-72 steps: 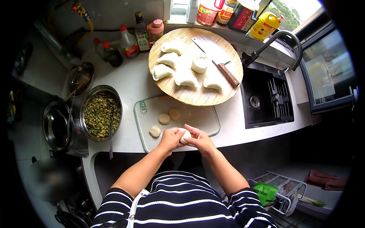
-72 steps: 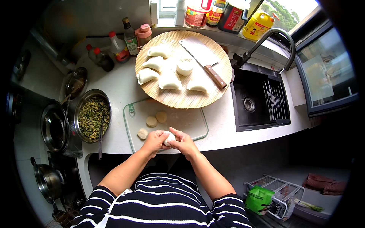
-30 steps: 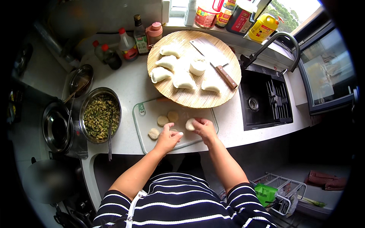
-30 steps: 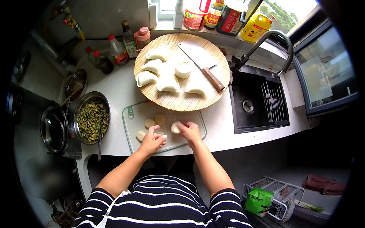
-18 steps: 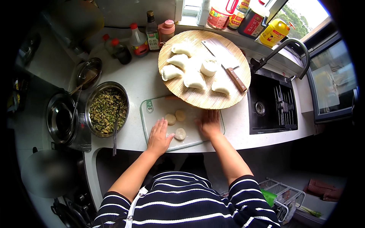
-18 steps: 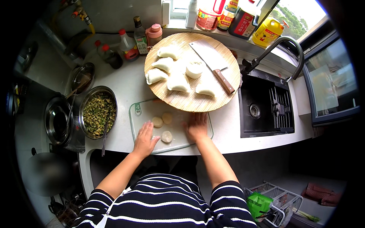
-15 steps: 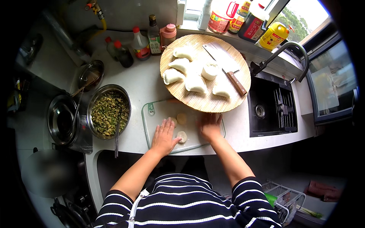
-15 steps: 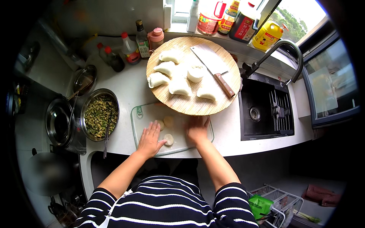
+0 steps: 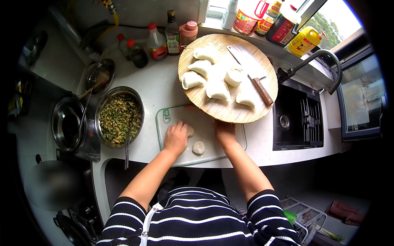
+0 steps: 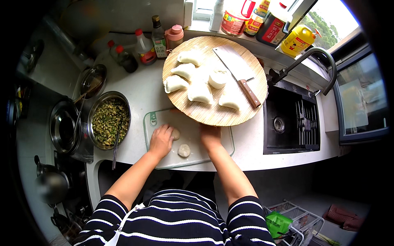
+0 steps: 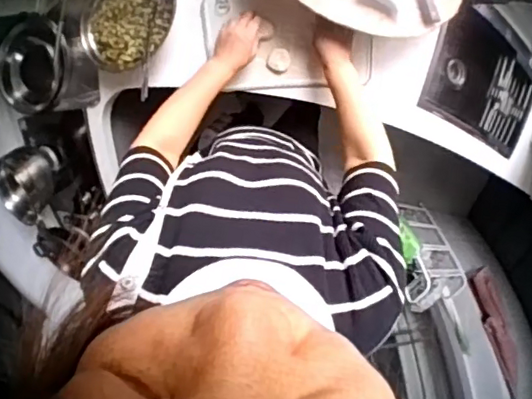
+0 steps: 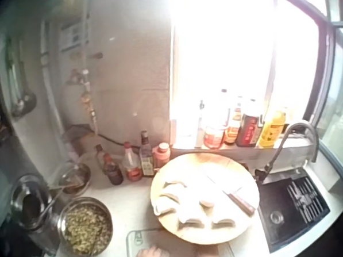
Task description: The person rolls pieces of dough on a cutting board using a wooden pin, pours oil from a large bottle into a wok on a stove, and washes a metal pot in a sink.
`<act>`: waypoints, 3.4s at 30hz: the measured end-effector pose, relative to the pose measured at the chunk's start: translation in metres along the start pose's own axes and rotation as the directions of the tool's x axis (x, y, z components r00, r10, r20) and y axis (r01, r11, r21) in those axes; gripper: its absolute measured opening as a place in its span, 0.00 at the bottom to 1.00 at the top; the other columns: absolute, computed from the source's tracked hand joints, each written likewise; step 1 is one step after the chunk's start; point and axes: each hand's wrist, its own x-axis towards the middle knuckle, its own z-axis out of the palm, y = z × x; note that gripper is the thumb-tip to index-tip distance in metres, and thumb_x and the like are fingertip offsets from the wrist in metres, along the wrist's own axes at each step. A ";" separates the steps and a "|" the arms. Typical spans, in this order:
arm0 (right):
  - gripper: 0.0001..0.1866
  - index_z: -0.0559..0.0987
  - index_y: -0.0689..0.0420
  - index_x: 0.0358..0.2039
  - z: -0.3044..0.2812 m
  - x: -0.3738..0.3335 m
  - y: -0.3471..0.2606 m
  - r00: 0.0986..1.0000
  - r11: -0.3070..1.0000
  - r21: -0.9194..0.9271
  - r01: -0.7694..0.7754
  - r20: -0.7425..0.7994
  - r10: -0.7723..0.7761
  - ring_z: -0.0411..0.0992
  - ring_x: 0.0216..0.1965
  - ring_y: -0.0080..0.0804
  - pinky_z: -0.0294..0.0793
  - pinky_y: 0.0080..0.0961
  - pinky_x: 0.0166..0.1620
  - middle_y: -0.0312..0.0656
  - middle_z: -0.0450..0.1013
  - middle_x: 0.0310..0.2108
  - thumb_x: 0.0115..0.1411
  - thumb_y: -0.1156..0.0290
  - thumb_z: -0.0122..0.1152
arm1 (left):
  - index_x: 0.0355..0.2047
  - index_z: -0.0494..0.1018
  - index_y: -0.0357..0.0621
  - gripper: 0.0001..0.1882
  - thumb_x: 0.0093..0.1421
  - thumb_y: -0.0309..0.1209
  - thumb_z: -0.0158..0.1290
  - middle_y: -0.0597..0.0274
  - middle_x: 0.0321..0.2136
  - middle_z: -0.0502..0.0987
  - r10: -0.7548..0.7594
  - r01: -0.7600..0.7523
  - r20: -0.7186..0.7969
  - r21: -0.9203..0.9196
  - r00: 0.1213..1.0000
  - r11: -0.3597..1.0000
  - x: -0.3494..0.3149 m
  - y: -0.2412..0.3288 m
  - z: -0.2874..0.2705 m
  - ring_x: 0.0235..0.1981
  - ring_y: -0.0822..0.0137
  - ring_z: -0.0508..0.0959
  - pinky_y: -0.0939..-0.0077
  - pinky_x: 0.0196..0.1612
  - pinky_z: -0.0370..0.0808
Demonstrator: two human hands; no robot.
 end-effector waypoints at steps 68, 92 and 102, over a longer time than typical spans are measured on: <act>0.21 0.73 0.65 0.48 -0.009 -0.032 -0.073 0.989 0.784 0.605 -0.140 0.049 0.139 0.75 0.33 0.37 0.74 0.29 0.40 0.50 0.76 0.31 0.54 0.70 0.61 | 0.53 0.66 0.36 0.26 0.51 0.28 0.52 0.42 0.44 0.75 -0.583 0.595 0.285 -0.664 0.761 0.452 -0.051 0.058 0.036 0.46 0.47 0.75 0.60 0.50 0.72; 0.33 0.63 0.56 0.61 -0.088 -0.211 -0.283 0.513 0.418 0.308 0.854 -0.370 -0.774 0.47 0.65 0.60 0.49 0.53 0.63 0.59 0.50 0.64 0.53 0.70 0.60 | 0.47 0.71 0.38 0.21 0.56 0.35 0.59 0.57 0.38 0.78 -0.970 0.291 -0.160 -0.933 0.185 0.210 -0.415 0.126 -0.083 0.37 0.69 0.79 0.75 0.42 0.76; 0.26 0.71 0.59 0.52 0.036 -0.484 -0.444 0.065 0.125 0.705 0.698 0.112 -0.992 0.66 0.53 0.48 0.68 0.36 0.55 0.50 0.69 0.50 0.50 0.75 0.63 | 0.41 0.73 0.40 0.19 0.53 0.37 0.61 0.56 0.33 0.80 -0.954 0.390 -0.106 -0.921 -0.282 -0.013 -0.721 0.144 -0.004 0.34 0.65 0.81 0.73 0.38 0.77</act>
